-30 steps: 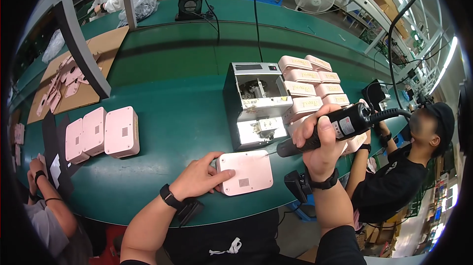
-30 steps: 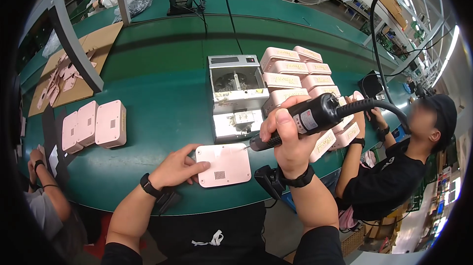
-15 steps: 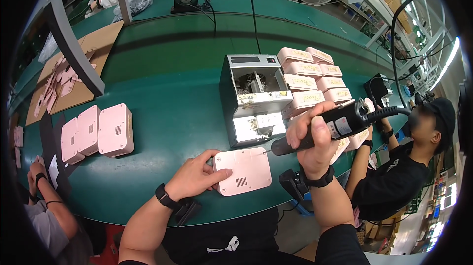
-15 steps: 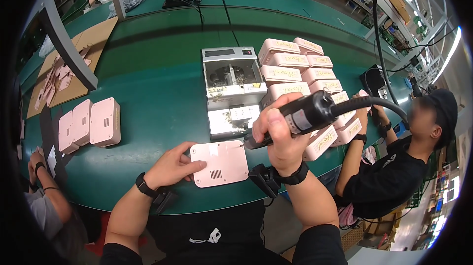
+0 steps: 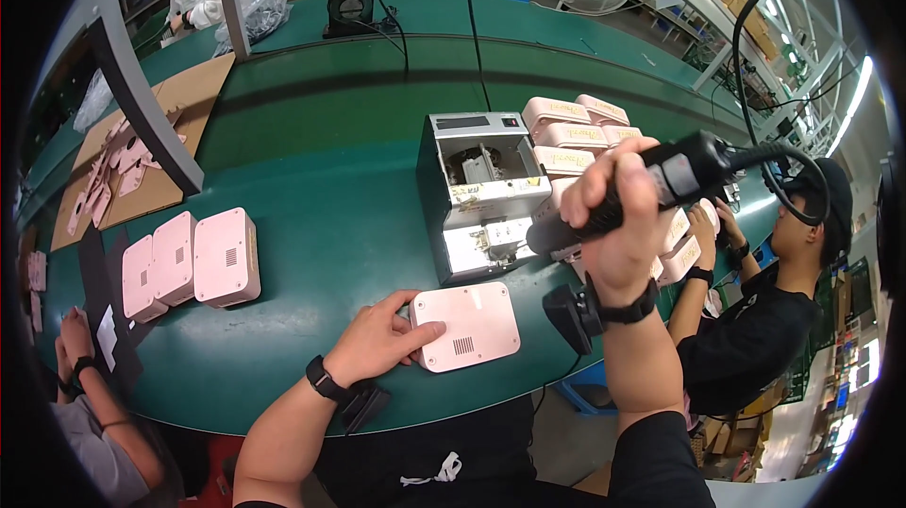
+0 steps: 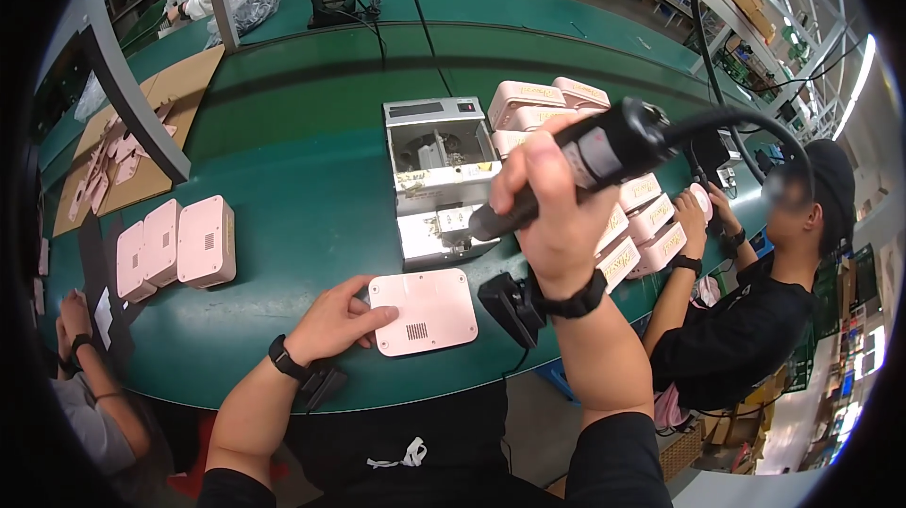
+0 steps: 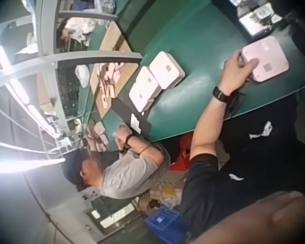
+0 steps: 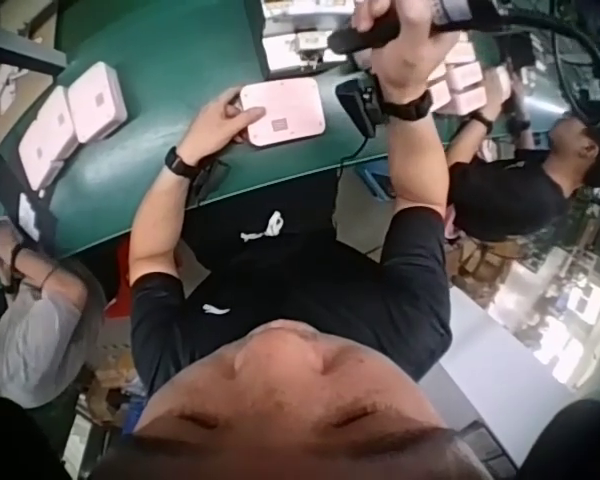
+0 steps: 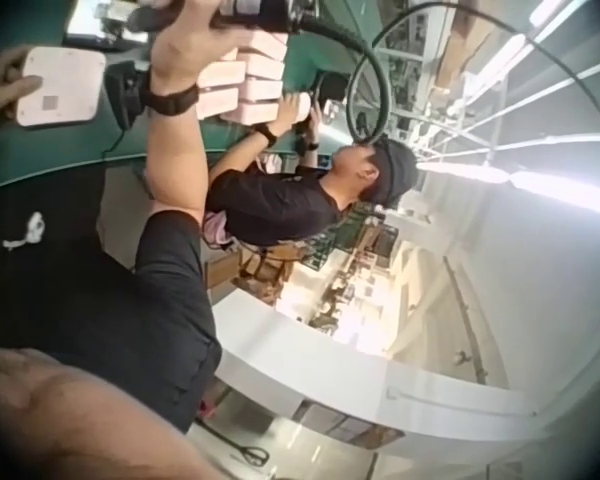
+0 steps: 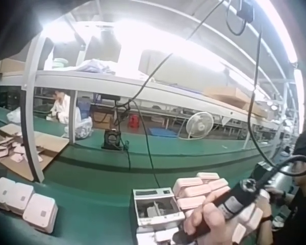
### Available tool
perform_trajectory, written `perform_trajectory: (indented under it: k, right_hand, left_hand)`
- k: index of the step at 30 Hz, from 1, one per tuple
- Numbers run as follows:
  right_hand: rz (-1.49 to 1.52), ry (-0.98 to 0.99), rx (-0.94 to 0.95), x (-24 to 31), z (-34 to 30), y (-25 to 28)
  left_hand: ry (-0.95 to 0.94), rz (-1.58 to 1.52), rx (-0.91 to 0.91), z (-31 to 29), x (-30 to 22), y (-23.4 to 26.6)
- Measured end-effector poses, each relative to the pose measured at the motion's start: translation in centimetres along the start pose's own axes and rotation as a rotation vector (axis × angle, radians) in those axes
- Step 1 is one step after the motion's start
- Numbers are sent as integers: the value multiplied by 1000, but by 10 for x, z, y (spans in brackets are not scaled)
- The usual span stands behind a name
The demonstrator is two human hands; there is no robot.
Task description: The person picks up a pink device, places it on the table, and uses a power screwdriver to drive screws into the back. They then turn the device over, press on the front panel, and place it onto a stack of finished devices.
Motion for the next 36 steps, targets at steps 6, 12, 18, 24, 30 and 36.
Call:
perform_trajectory:
  k: [6,12,18,24,30,36]
  right_hand:
    - [-93,-72,56,-16,-4,0]
    - [42,-94,126,-17,-25,-23]
    - [0,-121,162,-27,-27,-30]
    - [-17,-143,168,-39,-34,-30]
    - [6,-137,171,-43,-34,-30]
    - [-3,-111,207,-41,-37,-33]
  left_hand:
    - [-12,8,1,2,2,1]
    - [-18,-3,6,3,5,3]
    - [-7,12,4,1,4,1]
    - [-22,44,8,2,7,0]
    - [-53,56,0,4,6,1]
    - [-54,41,-5,3,5,3]
Point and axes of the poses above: each hand's wrist, its own z-axis towards the middle knuckle, its own y-axis out of the back of the hand, x = y × z, the point moved 5 cm from there along z, towards the middle knuckle, and after that the axes turned 5 degrees about -z, right-handed, at the moved point
